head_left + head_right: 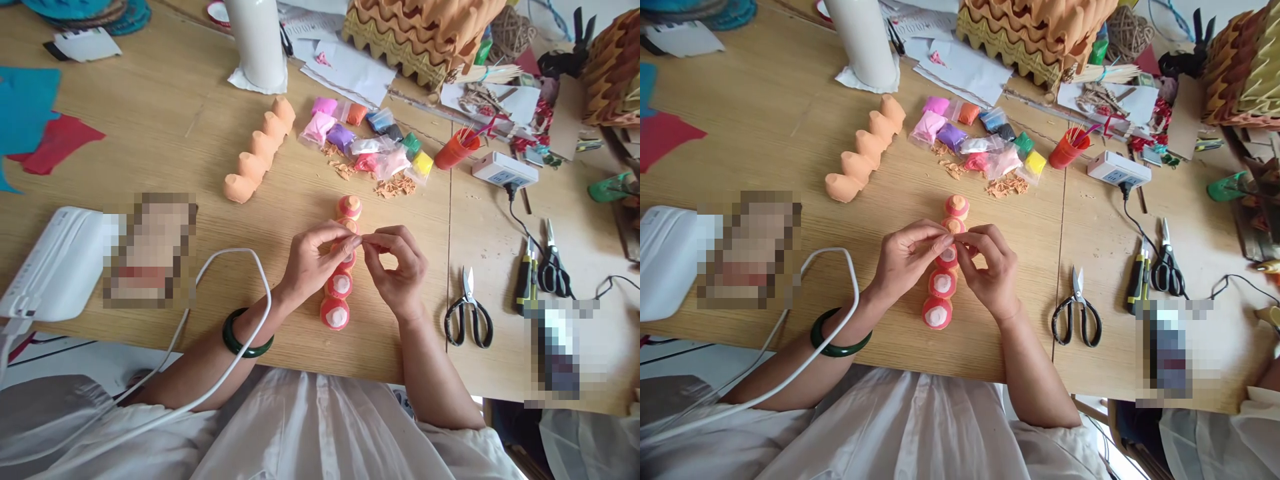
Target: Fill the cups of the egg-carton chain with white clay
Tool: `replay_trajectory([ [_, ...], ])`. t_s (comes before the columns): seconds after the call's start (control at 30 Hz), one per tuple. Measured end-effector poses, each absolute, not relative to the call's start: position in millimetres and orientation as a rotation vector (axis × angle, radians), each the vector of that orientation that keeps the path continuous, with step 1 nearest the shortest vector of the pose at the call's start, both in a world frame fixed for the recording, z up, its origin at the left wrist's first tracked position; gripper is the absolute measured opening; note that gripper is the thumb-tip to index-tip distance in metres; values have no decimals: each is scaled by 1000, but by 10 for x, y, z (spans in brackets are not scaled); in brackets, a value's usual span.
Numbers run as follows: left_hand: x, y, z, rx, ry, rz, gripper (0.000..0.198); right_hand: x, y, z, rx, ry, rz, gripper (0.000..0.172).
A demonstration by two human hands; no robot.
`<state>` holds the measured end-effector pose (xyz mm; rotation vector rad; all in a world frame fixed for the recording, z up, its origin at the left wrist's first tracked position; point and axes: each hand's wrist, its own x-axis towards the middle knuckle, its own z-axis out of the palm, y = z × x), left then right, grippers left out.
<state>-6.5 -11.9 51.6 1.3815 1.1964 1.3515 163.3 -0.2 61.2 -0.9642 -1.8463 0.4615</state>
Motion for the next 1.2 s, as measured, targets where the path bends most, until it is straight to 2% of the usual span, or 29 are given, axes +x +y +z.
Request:
replay_trajectory([
  [0.13,-71,-108,511,1371,1167,1359,42,1638,-3,617,-991,-1813,585,10],
  [0.23,-76,-111,503,1395,1201,1367,36,1646,-17,619,-1024,-1671,810,6],
  [0.47,-107,-80,465,1274,1176,1448,22,1663,71,625,-1134,-1135,1220,28],
  [0.73,-139,-32,501,965,1228,1427,34,1672,193,438,-1247,-1049,1408,50],
  [0.9,-154,-177,498,982,1228,1326,39,1667,210,371,-1265,-1055,1460,39],
  [1.07,-162,-324,449,1085,1245,1374,33,1674,200,433,-1243,-1096,1396,26],
  [1.2,-130,-322,491,1129,1242,1373,23,1638,122,548,-1152,-1205,1419,29],
])
